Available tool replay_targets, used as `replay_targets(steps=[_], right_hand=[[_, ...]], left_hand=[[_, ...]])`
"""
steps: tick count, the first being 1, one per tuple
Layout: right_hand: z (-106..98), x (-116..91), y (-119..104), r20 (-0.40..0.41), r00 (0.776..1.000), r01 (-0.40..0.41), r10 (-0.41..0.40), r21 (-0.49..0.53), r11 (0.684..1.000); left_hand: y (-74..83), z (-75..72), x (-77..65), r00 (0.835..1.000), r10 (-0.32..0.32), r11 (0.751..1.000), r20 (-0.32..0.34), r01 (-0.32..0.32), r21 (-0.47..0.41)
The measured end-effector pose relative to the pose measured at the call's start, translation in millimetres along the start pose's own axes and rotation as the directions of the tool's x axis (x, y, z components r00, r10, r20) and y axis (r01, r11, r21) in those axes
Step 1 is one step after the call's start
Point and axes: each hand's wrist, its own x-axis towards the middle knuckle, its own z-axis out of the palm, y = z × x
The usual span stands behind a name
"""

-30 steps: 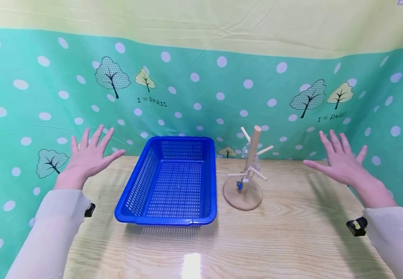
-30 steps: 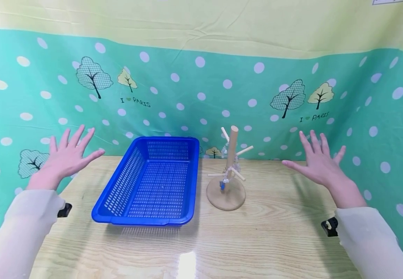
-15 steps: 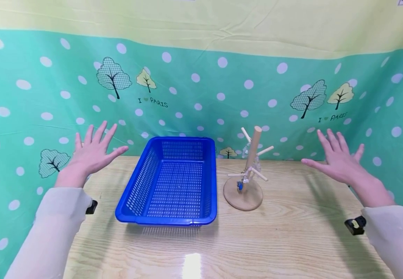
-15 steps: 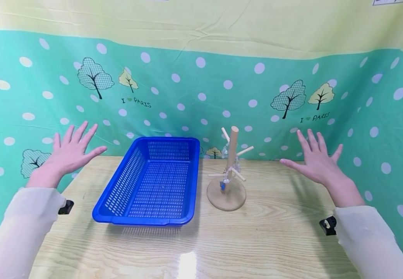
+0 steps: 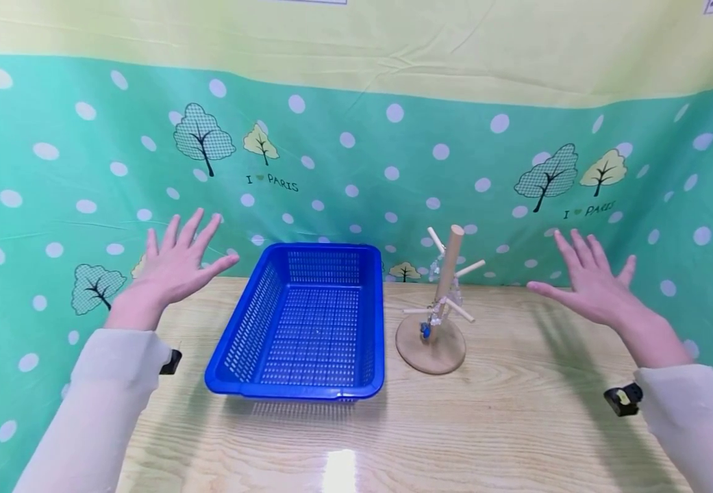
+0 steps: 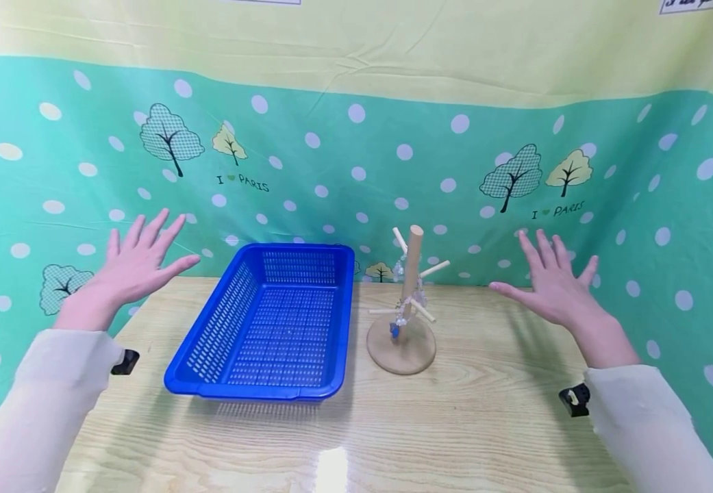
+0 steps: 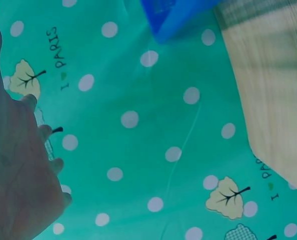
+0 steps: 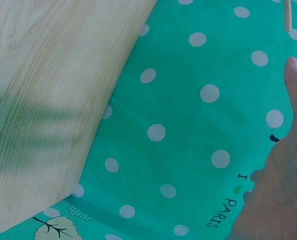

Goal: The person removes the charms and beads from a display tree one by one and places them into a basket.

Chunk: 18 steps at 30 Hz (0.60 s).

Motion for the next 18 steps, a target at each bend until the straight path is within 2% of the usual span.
replay_targets(steps=[10, 18], right_hand=[[2, 3, -10, -0.011, 1.0, 0.029, -0.028, 0.035, 0.999], [3, 6, -24, -0.032, 0.997, 0.071, -0.069, 0.071, 0.995]], left_hand=[[23.1, -6.0, -0.7, 1.0, 0.024, 1.0, 0.017, -0.024, -0.004], [39.9, -5.4, 1.0, 0.998, 0.064, 0.998, 0.003, -0.064, 0.009]])
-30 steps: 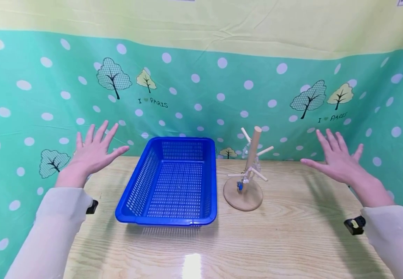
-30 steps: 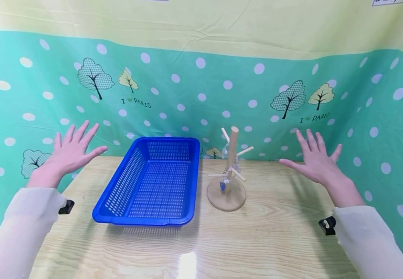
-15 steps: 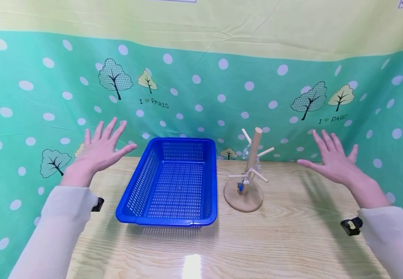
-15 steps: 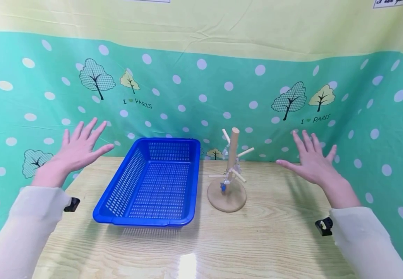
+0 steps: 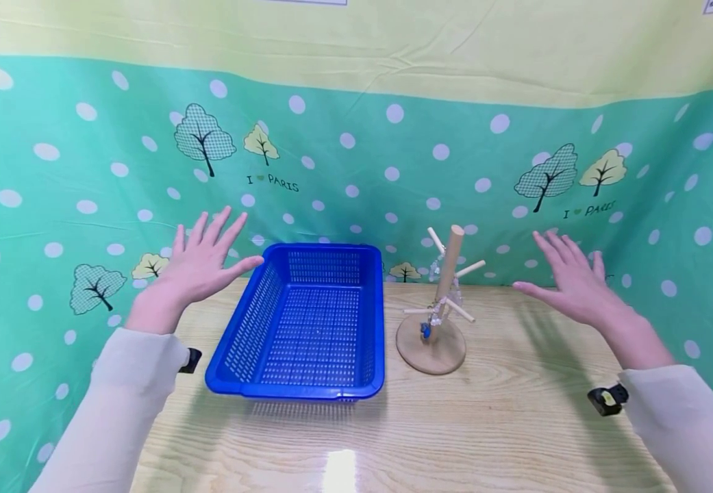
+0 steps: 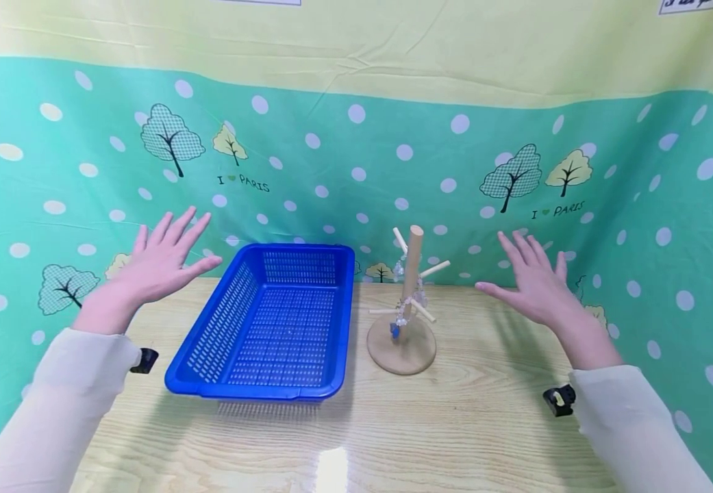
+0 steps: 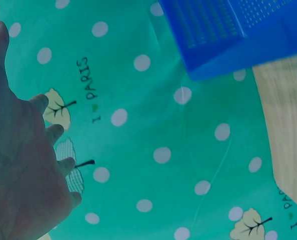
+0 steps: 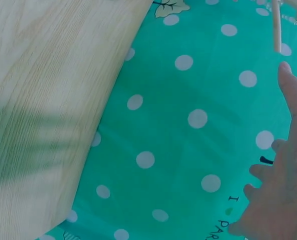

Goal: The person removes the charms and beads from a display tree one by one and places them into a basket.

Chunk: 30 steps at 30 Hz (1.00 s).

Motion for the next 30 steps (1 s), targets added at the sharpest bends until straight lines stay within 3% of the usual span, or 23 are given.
replay_targets(steps=[19, 30], right_hand=[[7, 6, -20, -0.038, 0.995, 0.098, -0.096, 0.066, 0.993], [12, 13, -38, -0.069, 0.993, 0.108, -0.098, 0.157, 0.982]], left_hand=[[31.3, 9.1, 7.9, 0.995, 0.097, 0.995, -0.028, -0.098, -0.012], [58.3, 15.0, 10.9, 0.993, 0.116, 0.988, 0.009, -0.114, -0.105]])
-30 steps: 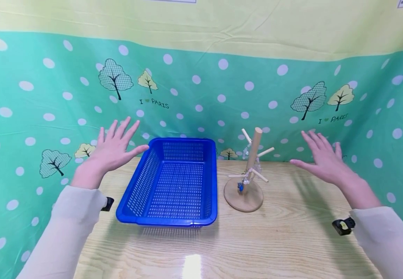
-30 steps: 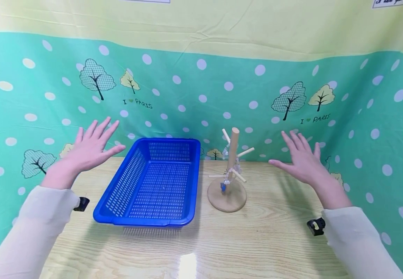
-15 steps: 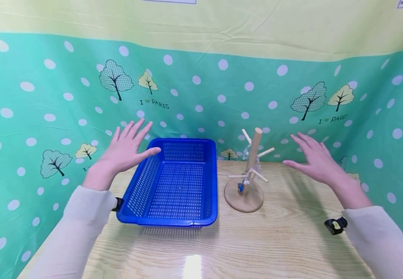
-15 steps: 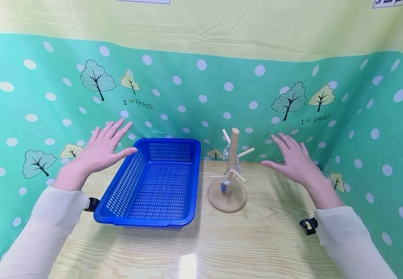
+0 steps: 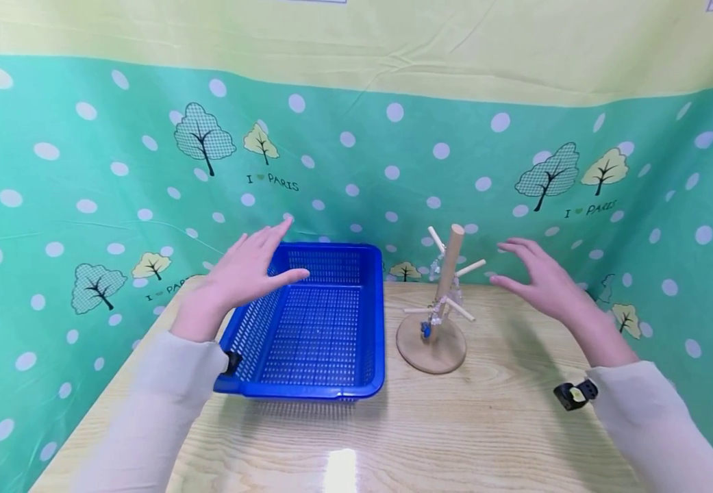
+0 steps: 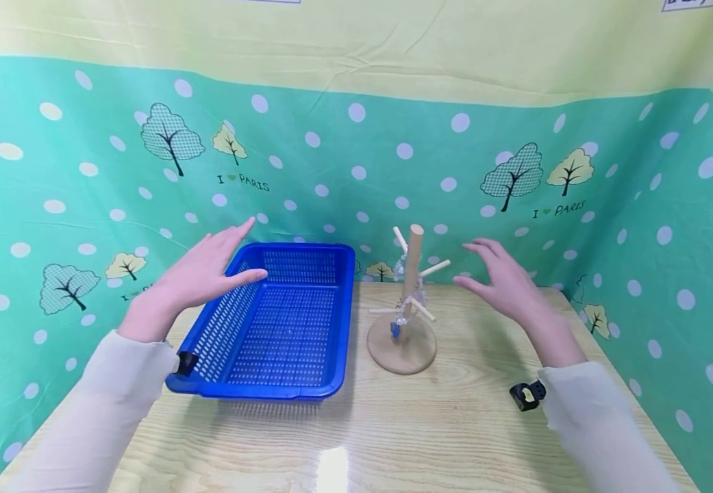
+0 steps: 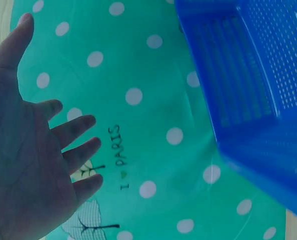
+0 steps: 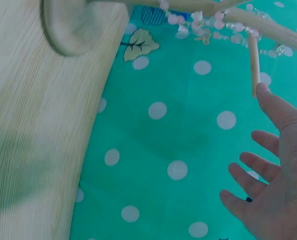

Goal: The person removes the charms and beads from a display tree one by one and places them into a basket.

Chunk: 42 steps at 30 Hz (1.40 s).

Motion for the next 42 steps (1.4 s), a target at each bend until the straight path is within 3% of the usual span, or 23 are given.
replay_targets(steps=[12, 17, 26, 29, 34, 38, 42], right_hand=[[14, 7, -11, -0.05, 0.997, 0.066, -0.06, 0.125, 0.99], [18, 11, -14, -0.034, 0.999, 0.022, -0.014, 0.228, 0.973], [24, 14, -18, -0.111, 0.991, -0.047, 0.076, 0.241, 0.969], [24, 12, -17, -0.112, 0.989, -0.061, 0.097, 0.292, 0.954], [20, 7, -14, -0.07, 0.988, -0.1, 0.139, 0.399, 0.912], [16, 6, -13, -0.037, 0.986, -0.134, 0.163, 0.412, 0.901], [15, 6, -12, -0.012, 0.984, -0.156, 0.178, 0.422, 0.893]], left_hand=[[35.9, 19.1, 7.0, 0.998, 0.047, 0.995, 0.029, -0.044, -0.086], [51.0, 24.7, 10.3, 0.997, 0.065, 0.99, 0.045, -0.059, -0.126], [72.2, 34.3, 15.7, 0.996, 0.091, 0.971, 0.003, -0.089, -0.224], [81.6, 36.3, 17.0, 0.993, 0.117, 0.952, -0.017, -0.117, -0.284], [101.2, 35.6, 21.2, 0.986, 0.16, 0.895, -0.042, -0.163, -0.416], [113.4, 35.3, 27.5, 0.985, 0.168, 0.85, -0.039, -0.165, -0.501], [125.0, 39.4, 36.6, 0.983, 0.181, 0.826, -0.015, -0.16, -0.541]])
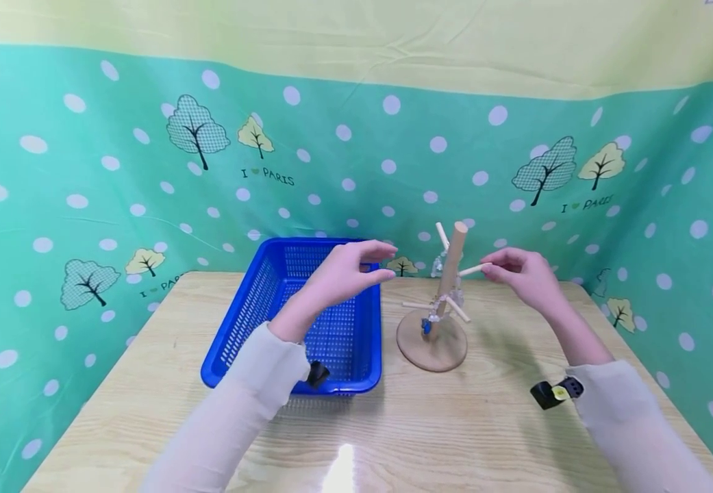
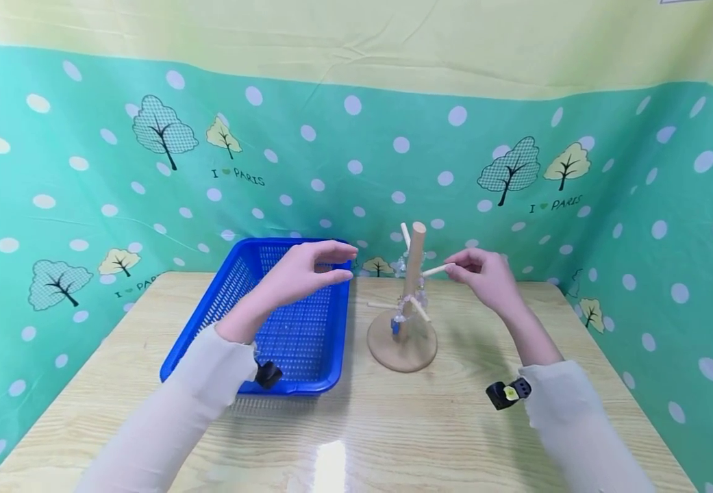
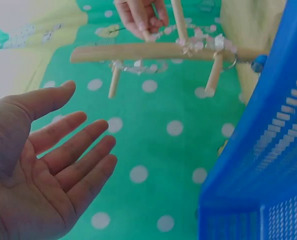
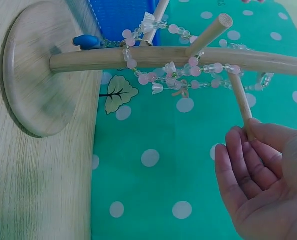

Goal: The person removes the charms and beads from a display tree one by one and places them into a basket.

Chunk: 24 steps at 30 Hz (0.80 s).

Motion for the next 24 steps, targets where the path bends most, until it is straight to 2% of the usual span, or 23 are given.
replay_targets(steps=[6, 12, 24], right_hand=[[1, 2, 2, 0.005, 1.0, -0.008, 0.008, 0.047, 0.999], [1, 2, 1, 0.019, 1.0, -0.009, 0.008, 0.08, 0.997], [1, 2, 0, 0.046, 0.998, -0.043, 0.038, 0.099, 0.994]], left_hand=[[4.0, 20.1, 15.7, 0.999, -0.013, 0.999, 0.041, 0.015, -0.047], [2.1, 40.7, 28.1, 0.998, -0.033, 0.992, 0.055, 0.04, -0.116], [-1.7, 74.0, 43.7, 0.988, -0.084, 0.977, 0.133, 0.107, -0.182]])
